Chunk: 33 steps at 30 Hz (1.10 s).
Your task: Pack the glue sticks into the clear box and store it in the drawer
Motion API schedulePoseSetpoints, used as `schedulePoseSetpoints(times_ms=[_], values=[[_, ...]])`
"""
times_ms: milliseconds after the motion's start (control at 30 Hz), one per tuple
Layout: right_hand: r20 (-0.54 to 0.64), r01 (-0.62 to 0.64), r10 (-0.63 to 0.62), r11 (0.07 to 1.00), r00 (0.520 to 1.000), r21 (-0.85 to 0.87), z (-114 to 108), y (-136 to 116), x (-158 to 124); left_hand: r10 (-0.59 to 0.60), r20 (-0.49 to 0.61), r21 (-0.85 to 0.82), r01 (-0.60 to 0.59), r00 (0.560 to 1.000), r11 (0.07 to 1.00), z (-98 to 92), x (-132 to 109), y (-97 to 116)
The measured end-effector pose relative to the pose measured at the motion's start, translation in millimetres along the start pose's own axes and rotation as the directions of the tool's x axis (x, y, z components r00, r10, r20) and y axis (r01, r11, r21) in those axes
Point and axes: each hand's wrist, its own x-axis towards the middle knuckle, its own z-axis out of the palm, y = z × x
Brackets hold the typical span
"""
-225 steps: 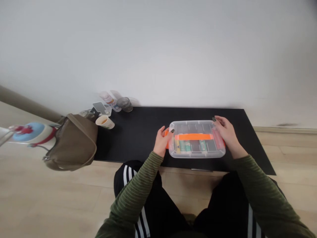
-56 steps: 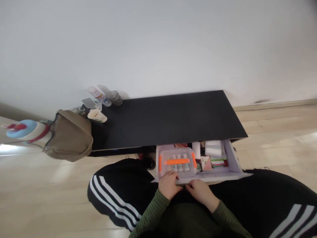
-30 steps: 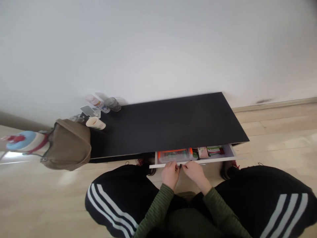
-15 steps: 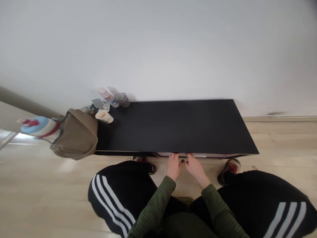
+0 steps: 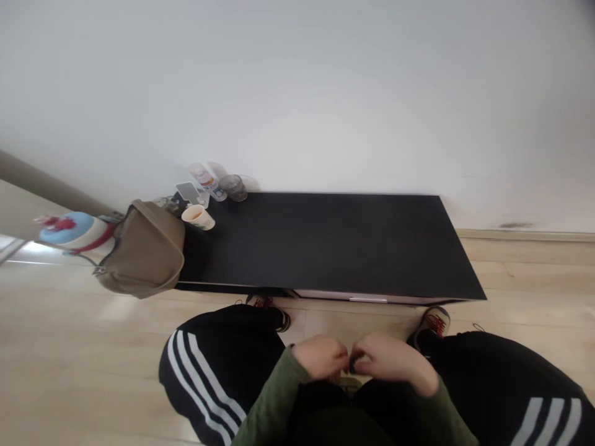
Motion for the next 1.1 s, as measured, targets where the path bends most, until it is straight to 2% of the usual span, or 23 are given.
schedulePoseSetpoints(times_ms=[33, 67, 100, 133, 167, 200, 233, 267, 300, 333, 367, 433, 467, 533, 700, 767, 833, 900, 933, 967, 1000, 1033, 1100], values=[[0.006, 0.185, -0.186, 0.98, 0.983, 0.074, -13, -11, -18, 0.156, 0.065, -0.071, -0.152, 0.986, 0.986, -10.0, -20, 12], [-0.039, 0.361, -0.36, 0.919, 0.932, 0.156, -24, -22, -34, 0.318, 0.083, -0.135, -0.305, 0.945, 0.943, -19.7, -37, 23], [-0.093, 0.53, -0.524, 0.812, 0.847, 0.246, -34, -33, -47, 0.471, 0.063, -0.201, -0.451, 0.88, 0.87, -28.1, -51, 33], [-0.184, 0.694, -0.679, 0.635, 0.711, 0.338, -42, -41, -57, 0.617, 0.037, -0.294, -0.581, 0.786, 0.759, -34.3, -60, 41], [-0.327, 0.817, -0.77, 0.408, 0.548, 0.406, -48, -48, -62, 0.77, -0.01, -0.419, -0.702, 0.637, 0.576, -37.9, -63, 48], [-0.467, 0.878, -0.791, 0.175, 0.394, 0.446, -51, -53, -63, 0.868, -0.146, -0.522, -0.782, 0.475, 0.34, -39.0, -62, 52], [-0.605, 0.888, -0.743, -0.03, 0.287, 0.458, -51, -56, -60, 0.888, -0.329, -0.573, -0.816, 0.322, 0.083, -38.0, -55, 55], [-0.72, 0.87, -0.647, -0.175, 0.251, 0.46, -50, -57, -53, 0.826, -0.524, -0.563, -0.812, 0.209, -0.152, -35.8, -46, 57], [-0.798, 0.844, -0.532, -0.258, 0.282, 0.47, -48, -55, -43, 0.709, -0.686, -0.517, -0.795, 0.162, -0.318, -33.2, -34, 56], [-0.84, 0.817, -0.404, -0.296, 0.362, 0.494, -45, -51, -31, 0.577, -0.793, -0.479, -0.784, 0.194, -0.395, -31.1, -21, 55], [-0.844, 0.789, -0.263, -0.307, 0.467, 0.532, -42, -46, -18, 0.445, -0.844, -0.484, -0.781, 0.298, -0.394, -29.8, -8, 52], [-0.761, 0.716, -0.017, -0.327, 0.648, 0.617, -36, -31, 9, 0.23, -0.841, -0.54, -0.772, 0.489, -0.335, -28.9, 15, 42], [-0.717, 0.681, 0.046, -0.36, 0.696, 0.638, -33, -23, 20, 0.154, -0.819, -0.572, -0.762, 0.553, -0.305, -28.6, 24, 36], [-0.664, 0.642, 0.103, -0.4, 0.74, 0.654, -26, -8, 36, 0.075, -0.784, -0.612, -0.747, 0.617, -0.26, -26.7, 36, 22], [-0.675, 0.652, 0.077, -0.358, 0.734, 0.668, -15, 13, 39, 0.049, -0.77, -0.636, -0.762, 0.636, -0.122, -21.3, 44, 3], [-0.663, 0.647, 0.052, -0.283, 0.747, 0.708, -9, 24, 39, 0.052, -0.768, -0.635, -0.77, 0.638, 0.065, -22.6, 46, 1], [-0.566, 0.562, 0.006, -0.129, 0.824, 0.817, 3, 42, 45, 0.048, -0.778, -0.565, -0.731, 0.626, 0.384, -23.3, 50, -3], [-0.304, 0.304, -0.019, 0.114, 0.952, 0.946, 21, 66, 56, 0.055, -0.8, -0.358, -0.548, 0.598, 0.756, -19.9, 56, -11], [-0.131, 0.124, 0.017, 0.225, 0.991, 0.966, 32, 80, 63, 0.062, -0.81, -0.215, -0.394, 0.583, 0.894, -16.2, 59, -18], [0.002, -0.03, 0.101, 0.281, 0.995, 0.959, 43, 94, 71, 0.065, -0.818, -0.075, -0.218, 0.572, 0.973, -11.3, 62, -25], [0.078, -0.134, 0.213, 0.267, 0.974, 0.954, 53, 107, 80, 0.063, -0.823, 0.041, -0.053, 0.564, 0.998, -5.6, 65, -33], [0.092, -0.166, 0.338, 0.196, 0.936, 0.966, 62, 120, 88, 0.06, -0.827, 0.125, 0.079, 0.559, 0.989, 0.5, 68, -41], [0.062, -0.083, 0.549, 0.013, 0.833, 0.997, 74, 144, 103, 0.074, -0.826, 0.234, 0.221, 0.558, 0.947, 11.4, 74, -56]])
